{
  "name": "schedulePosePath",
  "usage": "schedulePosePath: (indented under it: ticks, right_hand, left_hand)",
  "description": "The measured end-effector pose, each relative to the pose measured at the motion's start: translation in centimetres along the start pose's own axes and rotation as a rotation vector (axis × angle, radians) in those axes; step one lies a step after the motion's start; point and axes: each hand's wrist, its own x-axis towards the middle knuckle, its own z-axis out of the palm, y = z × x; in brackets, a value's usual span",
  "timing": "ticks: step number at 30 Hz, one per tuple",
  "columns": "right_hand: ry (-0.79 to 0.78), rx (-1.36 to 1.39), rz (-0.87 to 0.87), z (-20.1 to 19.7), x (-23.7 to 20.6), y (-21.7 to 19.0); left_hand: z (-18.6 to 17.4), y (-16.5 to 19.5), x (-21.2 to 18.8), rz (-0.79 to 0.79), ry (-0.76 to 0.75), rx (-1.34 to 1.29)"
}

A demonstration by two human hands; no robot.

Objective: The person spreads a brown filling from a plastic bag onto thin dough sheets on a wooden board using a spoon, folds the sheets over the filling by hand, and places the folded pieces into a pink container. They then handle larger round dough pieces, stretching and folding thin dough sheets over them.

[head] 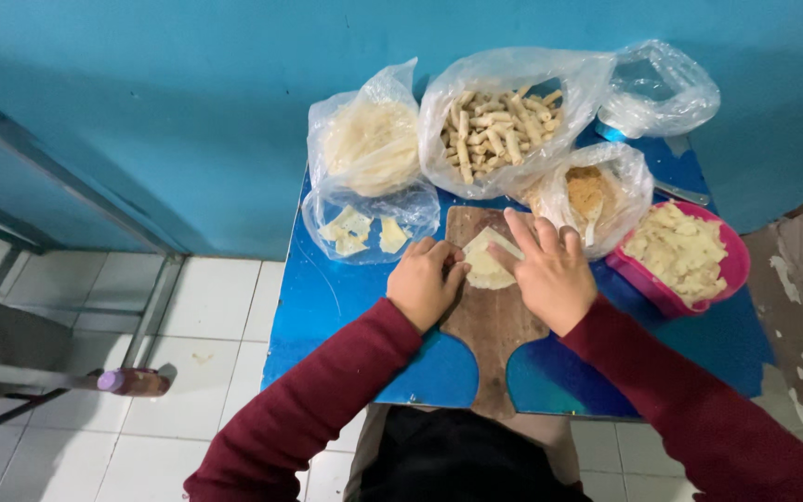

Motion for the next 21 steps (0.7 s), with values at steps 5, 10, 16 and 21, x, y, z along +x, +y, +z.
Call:
schedulePosePath:
  ticks: [5, 10, 16, 21]
  right_hand:
    - [-0.142, -0.292, -0.045, -1.2, -0.1, 0.5]
    - [-0.095, -0.215, -0.015, -1.4, 0.5, 0.6]
    - [-0.086, -0.305, -0.077, 0.6, 0.4, 0.2]
    - [-0.113, -0.291, -0.007, 1.1, 1.4, 1.0]
  left_hand:
    - [0.1, 0.0, 0.0, -0.007, 0.01, 0.014]
    - [0.0, 0.2, 0.1, -0.01, 0.013, 0.002]
    - [-0.1, 0.1, 0.1, -0.034, -0.02, 0.0]
    - [-0.1, 0.2, 0.1, -0.019, 0.0, -0.002]
